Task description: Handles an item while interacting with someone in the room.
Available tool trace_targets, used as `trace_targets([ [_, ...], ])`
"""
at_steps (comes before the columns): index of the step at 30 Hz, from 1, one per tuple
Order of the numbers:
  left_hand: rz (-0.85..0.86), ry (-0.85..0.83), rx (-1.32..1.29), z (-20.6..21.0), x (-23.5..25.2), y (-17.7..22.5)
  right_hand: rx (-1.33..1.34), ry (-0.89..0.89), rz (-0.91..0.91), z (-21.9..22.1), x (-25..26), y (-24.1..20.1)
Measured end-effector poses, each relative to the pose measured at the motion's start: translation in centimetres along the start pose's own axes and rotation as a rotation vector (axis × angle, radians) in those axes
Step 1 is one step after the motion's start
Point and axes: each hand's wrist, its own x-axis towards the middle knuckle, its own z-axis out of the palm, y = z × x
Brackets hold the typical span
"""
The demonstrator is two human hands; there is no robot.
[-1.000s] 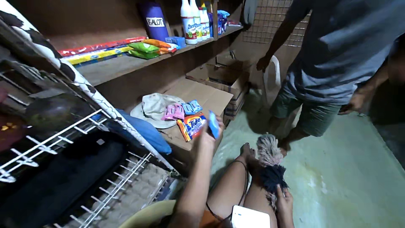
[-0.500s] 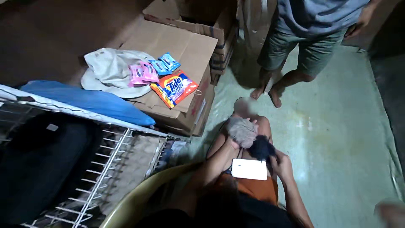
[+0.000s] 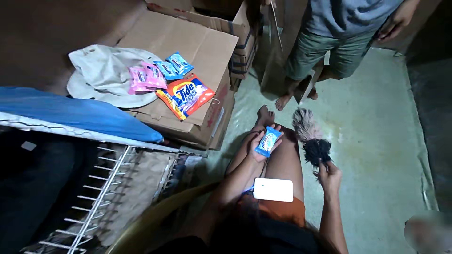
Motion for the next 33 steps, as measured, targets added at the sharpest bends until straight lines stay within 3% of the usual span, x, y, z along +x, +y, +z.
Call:
trace_targets([
  [2,0.043,0.166,0.114,0.6,-0.4,0.1,0.210,-0.178,-0.092,-0.1,-0.9,0.2],
  [3,0.062,0.189,0.181,0.5,-0.6,0.1,0.194,-0.282,-0.119,-0.2,-1.0,0.3],
  [4,0.057,0.101,0.199,-0.8,-0.4,0.3,0.106,-0.325,-0.111,-0.3,-1.0,0.2],
  [7,0.015,0.072,0.027,-0.1,0.3,0.1,-0.126,-0.101,0.021,-0.6,-0.2,-0.4],
  [9,-0.002,0.041,0.011,0.2,0.0,0.0,-0.002,-0.036,-0.006,-0.9,0.3,-0.5],
  [11,0.055,0.193,0.135,1.2,-0.6,-0.2,0.259,-0.187,-0.119,-0.4,0.0,-0.7],
  [12,0.073,0.203,0.169,1.4,-0.9,-0.3,0.247,-0.281,-0.159,-0.3,-0.1,-0.9],
  [13,0.051,0.101,0.172,0.9,-0.7,-0.2,0.135,-0.314,-0.169,-0.1,0.1,-1.0],
  [16,-0.030,0.019,0.062,-0.7,0.5,-0.1,-0.141,-0.130,0.005,0.5,0.9,-1.6],
  [18,-0.036,-0.008,0.046,-0.3,0.3,-0.3,-0.086,-0.086,0.000,0.4,1.2,-2.0],
  [21,0.075,0.296,0.175,4.3,-0.9,-0.7,0.146,-0.302,-0.152,1.1,0.4,-1.7],
  [22,0.081,0.198,0.160,3.7,-0.9,-0.5,0.093,-0.346,-0.125,1.0,0.4,-1.9],
  [23,0.049,0.087,0.132,2.0,-0.6,-0.2,0.012,-0.311,-0.069,1.1,0.6,-2.1],
  [26,-0.040,-0.008,0.052,0.4,-0.1,0.0,-0.126,-0.029,0.084,1.2,2.0,-2.7],
  [29,0.068,-0.061,0.107,2.3,-0.5,1.6,0.191,0.075,0.037,2.2,2.2,-3.1],
  [33,0.330,0.092,0.603,9.7,-1.9,9.4,0.631,-0.045,0.054,5.1,0.1,-4.8],
])
